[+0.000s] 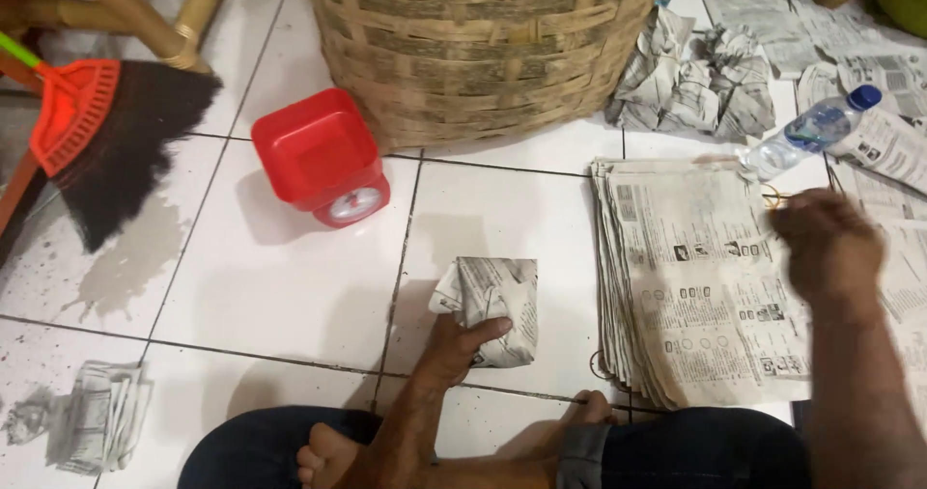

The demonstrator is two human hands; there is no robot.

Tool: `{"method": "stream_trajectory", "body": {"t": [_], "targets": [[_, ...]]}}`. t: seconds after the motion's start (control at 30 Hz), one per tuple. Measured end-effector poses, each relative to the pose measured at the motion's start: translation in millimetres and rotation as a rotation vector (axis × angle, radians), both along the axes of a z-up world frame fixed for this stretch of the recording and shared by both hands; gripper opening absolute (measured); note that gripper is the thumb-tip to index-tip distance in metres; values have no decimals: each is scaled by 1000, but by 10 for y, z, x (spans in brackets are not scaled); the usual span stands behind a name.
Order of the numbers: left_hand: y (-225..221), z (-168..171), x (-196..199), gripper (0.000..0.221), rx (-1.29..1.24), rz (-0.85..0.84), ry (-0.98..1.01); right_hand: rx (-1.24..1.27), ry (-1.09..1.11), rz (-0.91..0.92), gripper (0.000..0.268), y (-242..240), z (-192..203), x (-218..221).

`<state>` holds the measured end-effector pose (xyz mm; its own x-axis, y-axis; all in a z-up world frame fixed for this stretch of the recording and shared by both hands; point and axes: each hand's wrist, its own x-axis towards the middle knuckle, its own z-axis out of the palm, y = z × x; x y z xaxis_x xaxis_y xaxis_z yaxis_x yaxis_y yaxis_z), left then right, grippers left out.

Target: A person is sitting on the floor, picking tubers from a large basket, placing them in a red container, and wrapping them in newspaper.

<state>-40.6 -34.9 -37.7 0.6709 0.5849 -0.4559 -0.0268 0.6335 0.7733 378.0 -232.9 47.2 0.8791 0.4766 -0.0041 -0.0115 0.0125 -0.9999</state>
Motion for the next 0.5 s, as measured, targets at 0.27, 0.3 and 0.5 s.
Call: {"method": "stream_trajectory", "body": {"t": [0.27,0.3,0.5], "targets": [[-41,-265,-27,52,27,16,-205,85,530,305,40,726,10,-1763],[-45,-256,-38,51,34,-22,-236,-70,539,294,35,782,56,-1899],[-48,-98,-12,49,63,-109,-310,-156,424,349,28,893,-370,-2006]]}}
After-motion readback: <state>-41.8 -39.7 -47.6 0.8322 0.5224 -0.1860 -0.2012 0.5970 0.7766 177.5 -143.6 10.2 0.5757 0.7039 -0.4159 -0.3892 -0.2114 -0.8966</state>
